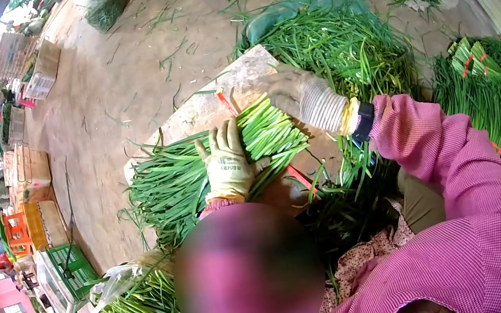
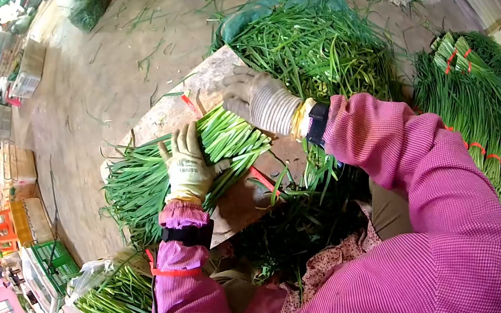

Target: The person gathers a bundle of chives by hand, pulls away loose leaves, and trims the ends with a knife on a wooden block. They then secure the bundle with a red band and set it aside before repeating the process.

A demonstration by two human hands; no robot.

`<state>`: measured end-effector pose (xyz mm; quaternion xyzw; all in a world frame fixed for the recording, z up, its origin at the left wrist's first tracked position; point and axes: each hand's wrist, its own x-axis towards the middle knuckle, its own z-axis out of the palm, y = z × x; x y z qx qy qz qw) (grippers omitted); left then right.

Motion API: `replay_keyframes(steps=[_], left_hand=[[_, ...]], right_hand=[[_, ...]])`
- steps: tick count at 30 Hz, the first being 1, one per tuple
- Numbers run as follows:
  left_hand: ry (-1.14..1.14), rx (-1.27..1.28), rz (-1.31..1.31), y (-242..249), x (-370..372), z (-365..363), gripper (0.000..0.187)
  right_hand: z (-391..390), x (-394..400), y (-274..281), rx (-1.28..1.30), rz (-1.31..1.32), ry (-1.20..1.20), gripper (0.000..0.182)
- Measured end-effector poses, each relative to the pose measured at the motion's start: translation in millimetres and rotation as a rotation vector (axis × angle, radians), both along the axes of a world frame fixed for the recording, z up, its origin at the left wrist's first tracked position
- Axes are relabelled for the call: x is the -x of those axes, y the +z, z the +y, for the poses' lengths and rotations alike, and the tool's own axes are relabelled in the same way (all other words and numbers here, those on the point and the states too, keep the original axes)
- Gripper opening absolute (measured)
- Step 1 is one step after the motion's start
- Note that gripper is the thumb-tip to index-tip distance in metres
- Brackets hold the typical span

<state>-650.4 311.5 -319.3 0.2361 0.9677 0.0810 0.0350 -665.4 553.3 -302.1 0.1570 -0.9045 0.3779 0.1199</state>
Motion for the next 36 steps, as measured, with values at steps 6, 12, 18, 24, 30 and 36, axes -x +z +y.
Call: replay_keyframes(steps=[6, 12, 18, 24, 30, 36], left_hand=[[-0.016, -0.007, 0.245, -5.5, -14.1, -3.7, 0.113], [-0.047, -0.067, 0.200, -26.0, -16.5, -8.4, 0.129], [-0.057, -0.037, 0.075, -17.9, -18.6, -8.7, 0.141], [0.017, 0.107, -0.008, -9.7, -14.7, 0.2, 0.128], [0.031, 0.071, 0.002, -13.6, -14.7, -1.6, 0.121], [0.028, 0.100, -0.011, -9.8, -14.1, 0.5, 0.117]], right_hand=[[-22.0, -9.6, -2.1, -0.534, -0.001, 0.164, 0.028], [-27.8, -4.2, -10.7, -0.555, -0.022, 0.245, 0.022], [-21.6, -3.8, -30.0, -0.364, 0.080, 0.102, 0.026], [-8.5, -61.9, 11.2, -0.327, -0.364, 0.211, 0.035], [-31.7, -107.3, -19.0, -0.478, -0.952, 0.209, 0.054], [-55.8, -195.2, -16.7, -0.775, -1.190, 0.919, 0.046]])
